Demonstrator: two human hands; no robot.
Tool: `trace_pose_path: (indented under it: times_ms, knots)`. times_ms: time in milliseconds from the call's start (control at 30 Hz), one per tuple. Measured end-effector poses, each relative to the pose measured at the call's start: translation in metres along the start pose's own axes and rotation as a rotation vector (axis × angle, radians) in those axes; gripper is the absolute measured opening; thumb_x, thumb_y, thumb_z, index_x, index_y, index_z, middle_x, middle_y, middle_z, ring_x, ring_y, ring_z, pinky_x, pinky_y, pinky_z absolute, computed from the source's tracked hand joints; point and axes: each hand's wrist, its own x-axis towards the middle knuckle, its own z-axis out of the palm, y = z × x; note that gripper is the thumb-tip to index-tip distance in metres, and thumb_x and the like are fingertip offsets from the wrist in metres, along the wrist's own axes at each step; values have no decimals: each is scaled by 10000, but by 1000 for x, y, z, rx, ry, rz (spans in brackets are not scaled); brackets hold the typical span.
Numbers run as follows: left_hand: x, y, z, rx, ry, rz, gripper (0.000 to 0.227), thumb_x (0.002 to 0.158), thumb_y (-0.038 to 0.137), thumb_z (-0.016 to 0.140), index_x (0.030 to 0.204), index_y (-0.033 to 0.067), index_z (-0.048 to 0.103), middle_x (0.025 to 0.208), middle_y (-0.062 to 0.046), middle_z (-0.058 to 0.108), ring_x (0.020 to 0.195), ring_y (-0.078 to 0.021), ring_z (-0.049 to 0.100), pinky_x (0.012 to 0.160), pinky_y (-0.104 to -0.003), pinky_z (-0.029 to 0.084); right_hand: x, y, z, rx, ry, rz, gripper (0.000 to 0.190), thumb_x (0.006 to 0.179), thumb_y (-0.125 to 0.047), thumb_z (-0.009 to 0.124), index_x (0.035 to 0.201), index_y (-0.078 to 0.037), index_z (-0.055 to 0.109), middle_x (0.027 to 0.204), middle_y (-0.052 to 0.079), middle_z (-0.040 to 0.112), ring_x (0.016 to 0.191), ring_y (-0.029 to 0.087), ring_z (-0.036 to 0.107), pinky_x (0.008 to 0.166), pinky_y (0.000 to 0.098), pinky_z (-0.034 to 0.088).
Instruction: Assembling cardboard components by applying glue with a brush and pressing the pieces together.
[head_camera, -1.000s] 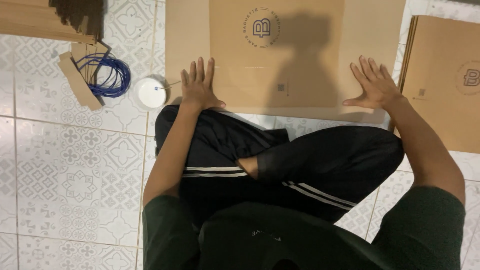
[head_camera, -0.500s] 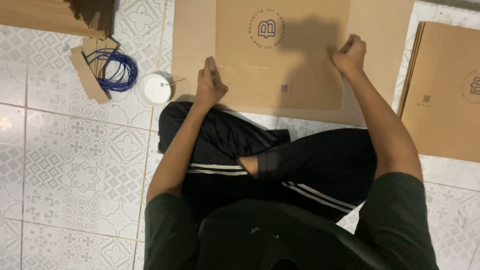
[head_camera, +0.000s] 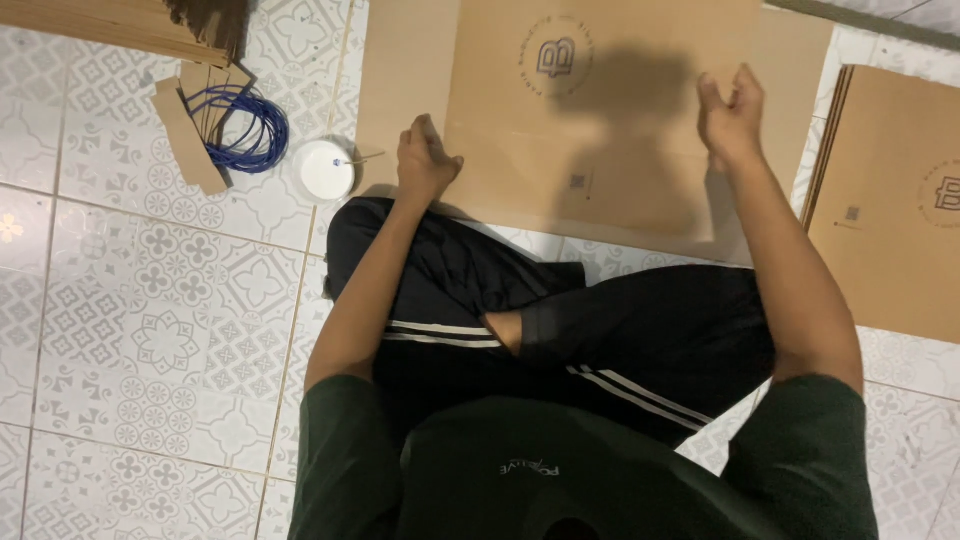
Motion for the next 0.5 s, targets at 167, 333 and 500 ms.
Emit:
trace_pose_path:
  times_ms: [167,333,500]
  knots:
    - [-4,46,-19,-180,122,-4,767,834,460,832,1335,-13,494,1012,-108,552,826,-209,555,713,-323,497,-46,-53,-44,321,25,-118,245,1158,-195,588,1338,-81,467,1254,71,576,1099,141,553,991,274,462]
    - [-19,103,-42,-514,-281,-344,709,874,660,529,1262,78,642,883,-42,654,630,-95,577,538,-226,483,-101,-41,-43,679,282,275,356,1059,-277,590,1359,-100,515,1215,51,667,1036,124,707,838,227,610]
    - [-22,86,-14,-707,-467,-272,519,1056,430,588,1351,11,507,1080,-176,707,896,-276,744,744,-415,666,-176,5,36,1001,249,633,363,1105,-311,496,1403,-138,610,1353,79,685,1190,275,702,1032,436,575]
